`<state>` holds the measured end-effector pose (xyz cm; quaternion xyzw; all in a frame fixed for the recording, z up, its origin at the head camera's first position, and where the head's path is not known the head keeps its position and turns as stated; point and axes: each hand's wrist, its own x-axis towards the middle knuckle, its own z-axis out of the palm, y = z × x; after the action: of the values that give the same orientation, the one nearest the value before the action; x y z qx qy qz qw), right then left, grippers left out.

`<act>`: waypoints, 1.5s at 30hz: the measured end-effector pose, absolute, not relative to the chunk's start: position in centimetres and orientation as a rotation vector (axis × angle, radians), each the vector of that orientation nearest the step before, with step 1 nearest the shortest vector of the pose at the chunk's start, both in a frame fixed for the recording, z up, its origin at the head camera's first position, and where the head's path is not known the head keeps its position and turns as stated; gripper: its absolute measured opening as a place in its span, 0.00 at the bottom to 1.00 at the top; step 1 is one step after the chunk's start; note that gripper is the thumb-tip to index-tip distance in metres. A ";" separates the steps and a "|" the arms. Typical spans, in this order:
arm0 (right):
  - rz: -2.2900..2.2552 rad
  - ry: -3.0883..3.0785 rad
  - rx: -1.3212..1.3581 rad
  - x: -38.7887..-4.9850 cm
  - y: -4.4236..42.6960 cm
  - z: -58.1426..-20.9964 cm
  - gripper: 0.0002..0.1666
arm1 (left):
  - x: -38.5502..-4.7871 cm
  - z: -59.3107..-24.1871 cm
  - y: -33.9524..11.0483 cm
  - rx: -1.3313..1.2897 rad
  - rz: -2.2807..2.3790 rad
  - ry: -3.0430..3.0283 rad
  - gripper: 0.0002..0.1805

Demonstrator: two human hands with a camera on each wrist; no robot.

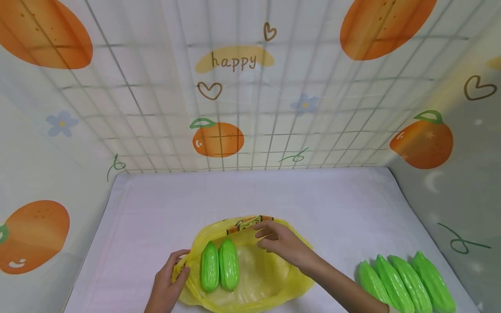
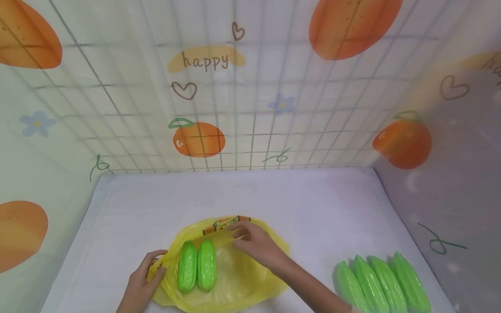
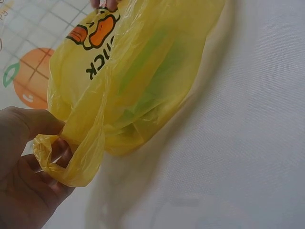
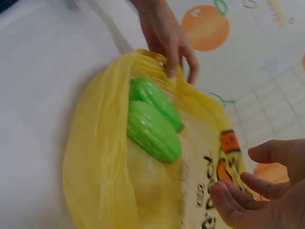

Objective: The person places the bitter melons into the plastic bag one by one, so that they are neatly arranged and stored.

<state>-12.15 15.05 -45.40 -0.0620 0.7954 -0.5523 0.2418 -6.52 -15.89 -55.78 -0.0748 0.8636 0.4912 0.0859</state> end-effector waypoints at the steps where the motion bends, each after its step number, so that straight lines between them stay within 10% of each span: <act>1: -1.523 2.174 -0.165 -12.1 15.6 -45.3 0.26 | -6.5 -55.8 -15.9 -0.221 1.462 2.576 0.21; 45: -0.862 2.738 0.180 -7.0 36.9 -50.0 0.22 | -6.1 -55.7 -16.0 -0.190 1.483 2.612 0.22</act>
<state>-6.96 36.95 -49.97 0.0622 0.9436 -0.2969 0.1323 -6.11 -16.03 -55.68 -0.0629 0.8660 0.4916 0.0660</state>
